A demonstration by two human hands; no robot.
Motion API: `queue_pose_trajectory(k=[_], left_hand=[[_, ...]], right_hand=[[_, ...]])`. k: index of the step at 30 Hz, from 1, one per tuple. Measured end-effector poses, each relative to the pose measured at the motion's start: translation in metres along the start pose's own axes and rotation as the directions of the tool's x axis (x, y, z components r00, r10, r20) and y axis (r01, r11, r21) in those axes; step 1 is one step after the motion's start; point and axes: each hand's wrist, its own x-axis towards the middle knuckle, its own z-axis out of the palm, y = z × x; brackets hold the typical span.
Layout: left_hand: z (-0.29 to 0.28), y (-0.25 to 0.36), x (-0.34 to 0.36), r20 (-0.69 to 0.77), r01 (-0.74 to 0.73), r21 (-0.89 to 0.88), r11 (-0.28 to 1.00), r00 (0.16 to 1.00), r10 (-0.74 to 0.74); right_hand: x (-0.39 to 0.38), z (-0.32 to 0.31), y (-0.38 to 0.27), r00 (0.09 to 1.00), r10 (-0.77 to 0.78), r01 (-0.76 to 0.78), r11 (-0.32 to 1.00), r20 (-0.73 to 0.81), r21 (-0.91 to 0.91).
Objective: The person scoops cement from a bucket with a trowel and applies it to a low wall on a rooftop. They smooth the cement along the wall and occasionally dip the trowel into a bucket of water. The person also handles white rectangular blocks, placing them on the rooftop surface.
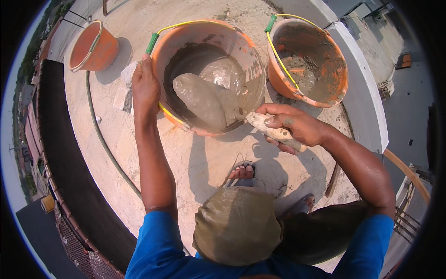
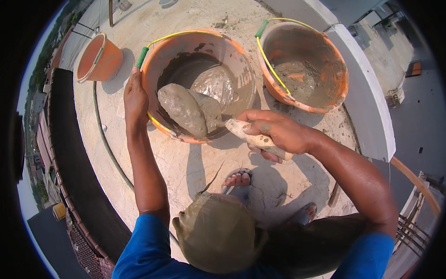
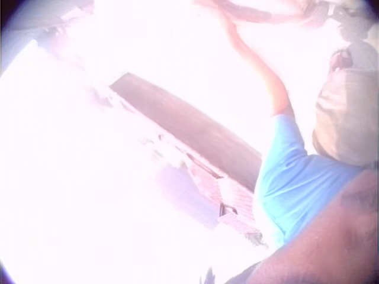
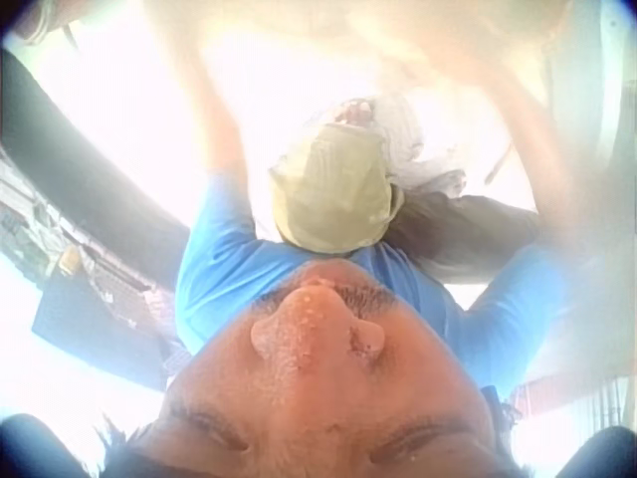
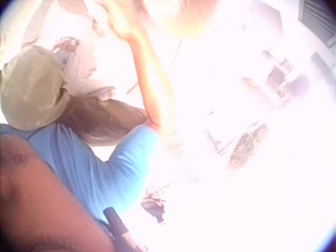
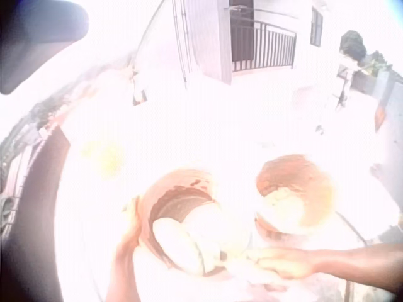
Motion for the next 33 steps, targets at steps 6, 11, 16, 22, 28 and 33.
queue_pose_trajectory(k=[6,11,16,22,28,33], left_hand=[[-0.006,0.001,0.028,0.03,0.14,0.006,0.99,0.99,-0.14],[-0.031,-0.036,0.049,0.136,0.229,0.076,0.97,0.962,-0.238],[-0.069,-0.064,0.087,0.125,-0.026,0.409,0.912,0.992,-0.027],[-0.096,-0.046,0.09,-0.121,0.019,0.726,0.687,0.988,0.101],[-0.017,0.018,0.005,0.073,-0.179,0.763,0.621,0.979,0.192],[-0.014,0.059,0.002,0.295,-0.434,0.758,0.488,0.894,0.337]], right_hand=[[-0.107,-0.039,0.038,1.0,0.012,-0.012,1.0,0.025,-0.026],[-0.218,-0.062,0.132,0.991,-0.027,0.022,0.999,-0.13,-0.038],[-0.317,-0.085,0.337,0.83,-0.258,0.223,0.966,-0.494,-0.13],[-0.45,-0.091,0.412,0.625,0.188,0.172,0.914,-0.757,0.368],[-0.523,-0.163,0.462,0.391,0.162,-0.04,0.986,-0.906,0.159],[-0.5,-0.239,0.482,0.194,-0.199,-0.512,0.814,-0.961,-0.272]])
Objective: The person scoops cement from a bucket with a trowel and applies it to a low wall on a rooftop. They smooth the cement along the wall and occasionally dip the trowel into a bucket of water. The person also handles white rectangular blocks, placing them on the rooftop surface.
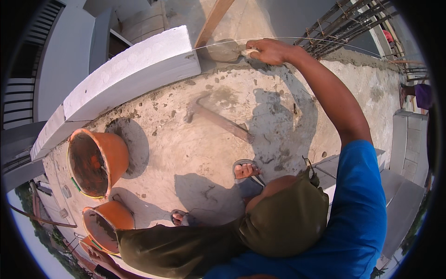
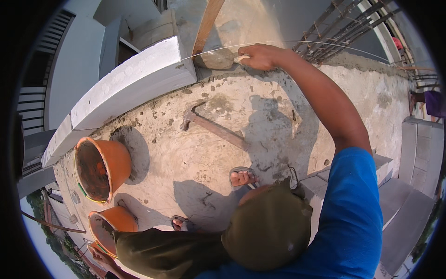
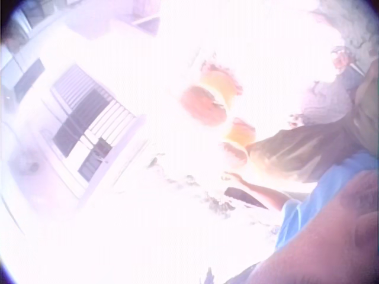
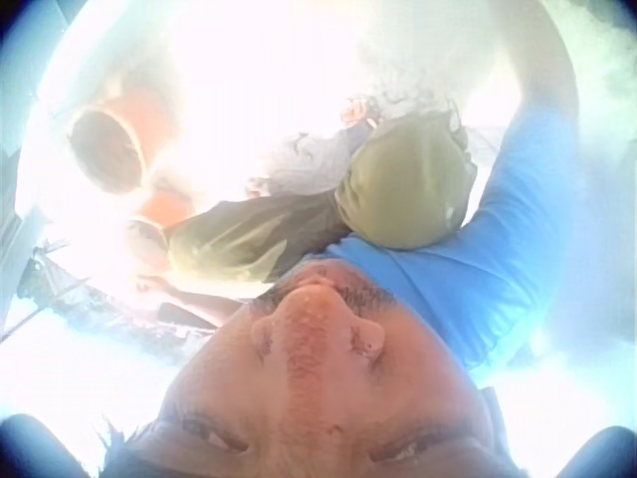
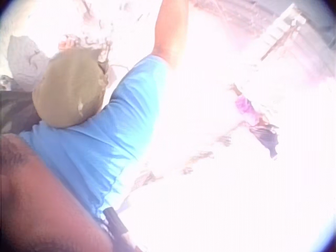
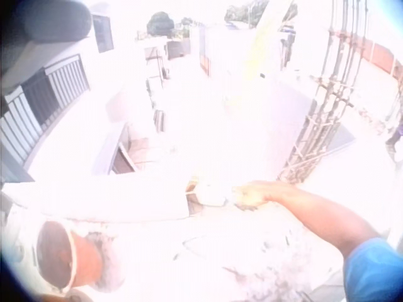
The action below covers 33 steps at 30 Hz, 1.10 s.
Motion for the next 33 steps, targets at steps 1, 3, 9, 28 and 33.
queue_pose_trajectory(k=[1,3,9,28,33], left_hand=[[-0.001,0.017,-0.006,-0.002,-0.048,0.083,0.995,0.999,0.049],[-0.011,0.043,-0.013,-0.011,-0.137,0.2,0.97,0.99,0.142],[-0.021,0.094,-0.019,-0.046,-0.202,0.296,0.934,0.973,0.225],[0.035,0.133,-0.006,-0.033,-0.219,0.182,0.959,0.973,0.228],[0.028,0.116,-0.005,-0.053,-0.172,0.191,0.966,0.981,0.185]], right_hand=[[0.006,0.012,0.014,0.985,-0.13,0.113,0.983,-0.111,-0.148],[-0.003,0.009,0.016,0.99,-0.115,0.092,0.967,-0.087,-0.238],[-0.063,-0.015,0.038,0.998,0.068,-0.07,0.923,-0.018,-0.379],[-0.175,0.015,0.122,0.918,0.239,-0.355,0.851,-0.317,-0.387],[-0.172,0.032,0.129,0.896,0.308,-0.413,0.843,-0.32,-0.345]])
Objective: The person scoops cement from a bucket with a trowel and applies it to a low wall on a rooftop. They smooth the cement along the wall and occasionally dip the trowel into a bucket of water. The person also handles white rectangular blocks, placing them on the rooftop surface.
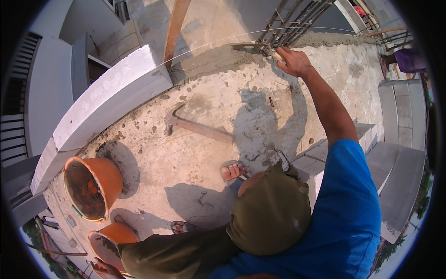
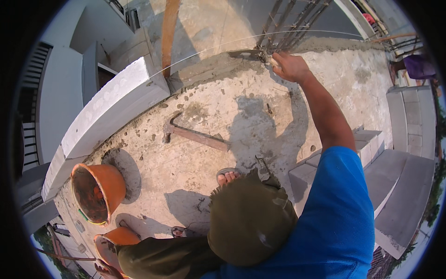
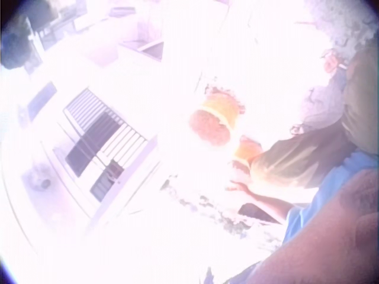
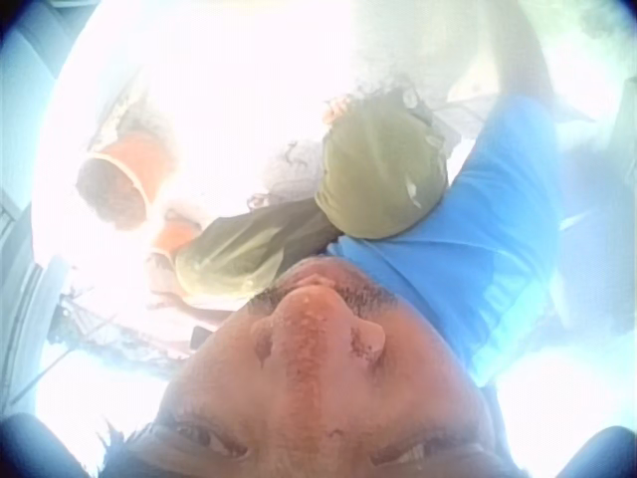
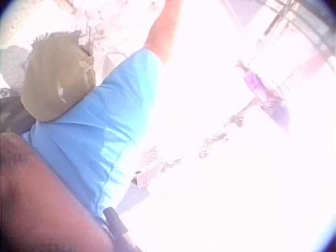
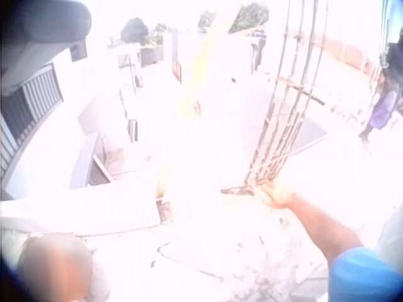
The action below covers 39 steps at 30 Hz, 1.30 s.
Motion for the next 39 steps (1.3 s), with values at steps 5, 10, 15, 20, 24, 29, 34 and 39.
queue_pose_trajectory(k=[5,10,15,20,24,29,34,39], left_hand=[[-0.013,-0.008,-0.003,-0.021,0.017,0.005,1.0,1.0,-0.017],[-0.026,0.001,-0.007,-0.041,-0.022,-0.011,1.0,0.999,0.022],[-0.042,0.069,-0.026,-0.078,-0.106,-0.077,0.991,0.992,0.1],[-0.052,0.122,-0.022,-0.088,-0.356,-0.138,0.924,0.934,0.347],[-0.095,0.16,-0.018,-0.092,-0.482,-0.016,0.876,0.873,0.479],[-0.143,0.203,-0.03,-0.068,-0.553,0.022,0.833,0.83,0.554],[-0.142,0.231,-0.053,-0.055,-0.559,-0.115,0.821,0.829,0.556],[-0.128,0.246,-0.041,0.035,-0.731,-0.095,0.676,0.676,0.736]], right_hand=[[-0.005,0.013,0.004,0.998,0.056,-0.056,0.998,0.006,0.032],[-0.014,0.029,-0.005,0.99,0.135,-0.119,0.953,-0.041,0.277],[-0.02,0.06,-0.104,0.974,0.228,-0.144,0.556,0.017,0.818],[-0.026,0.037,-0.294,0.957,0.056,-0.271,-0.188,0.286,0.944],[-0.005,0.007,-0.407,0.944,0.013,-0.306,-0.333,0.329,0.892],[0.022,0.016,-0.467,0.976,0.164,-0.116,-0.178,0.146,0.977],[-0.043,0.026,-0.48,0.987,0.16,-0.007,-0.119,0.026,0.993],[-0.12,0.018,-0.442,0.998,0.021,-0.048,-0.278,0.056,0.959]])
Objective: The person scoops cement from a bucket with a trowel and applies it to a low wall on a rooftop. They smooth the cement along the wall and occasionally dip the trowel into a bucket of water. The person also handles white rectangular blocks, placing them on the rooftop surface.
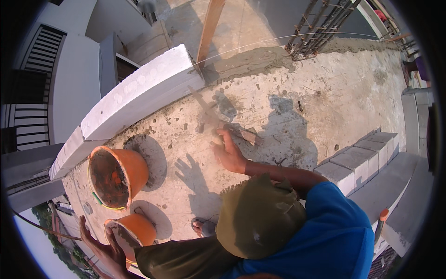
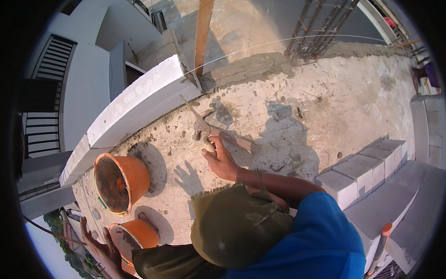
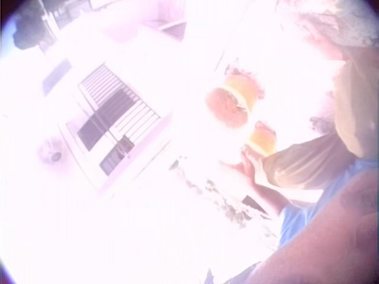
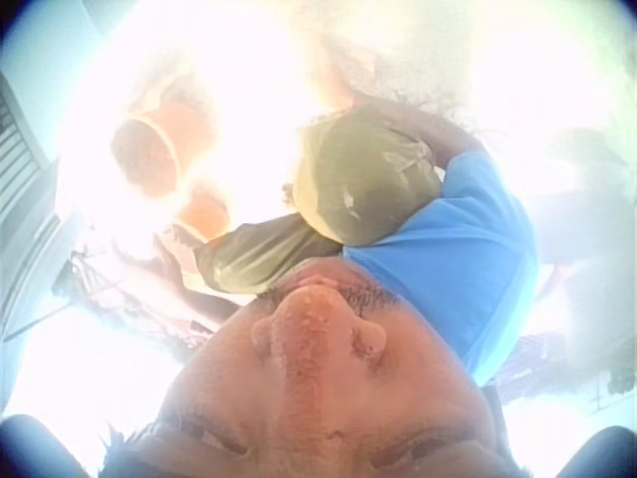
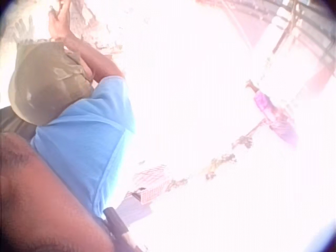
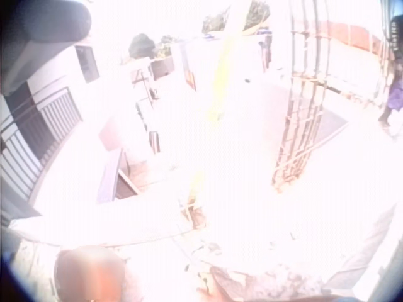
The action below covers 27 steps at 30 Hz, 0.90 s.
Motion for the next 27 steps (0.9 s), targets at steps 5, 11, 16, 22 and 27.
queue_pose_trajectory(k=[5,11,16,22,27], left_hand=[[-0.009,0.047,0.018,0.212,-0.009,-0.061,0.998,0.977,0.022],[-0.019,0.121,0.04,0.515,-0.201,-0.158,0.967,0.819,0.254],[-0.022,0.131,0.012,0.595,-0.16,-0.374,0.914,0.714,0.369],[-0.013,0.114,-0.026,0.494,-0.393,-0.557,0.732,0.551,0.672],[-0.017,0.114,-0.104,0.326,-0.425,-0.417,0.804,0.755,0.568]], right_hand=[[0.058,-0.044,-0.024,0.938,0.321,-0.294,0.54,0.13,0.789],[0.096,-0.049,-0.038,0.905,0.107,-0.424,0.31,0.412,0.851],[0.0,-0.052,-0.037,0.657,0.342,-0.709,0.584,0.672,0.396],[0.023,0.027,-0.126,0.523,0.418,-0.116,0.898,0.742,-0.424],[0.01,0.234,-0.244,0.185,0.197,0.927,0.289,0.963,-0.238]])
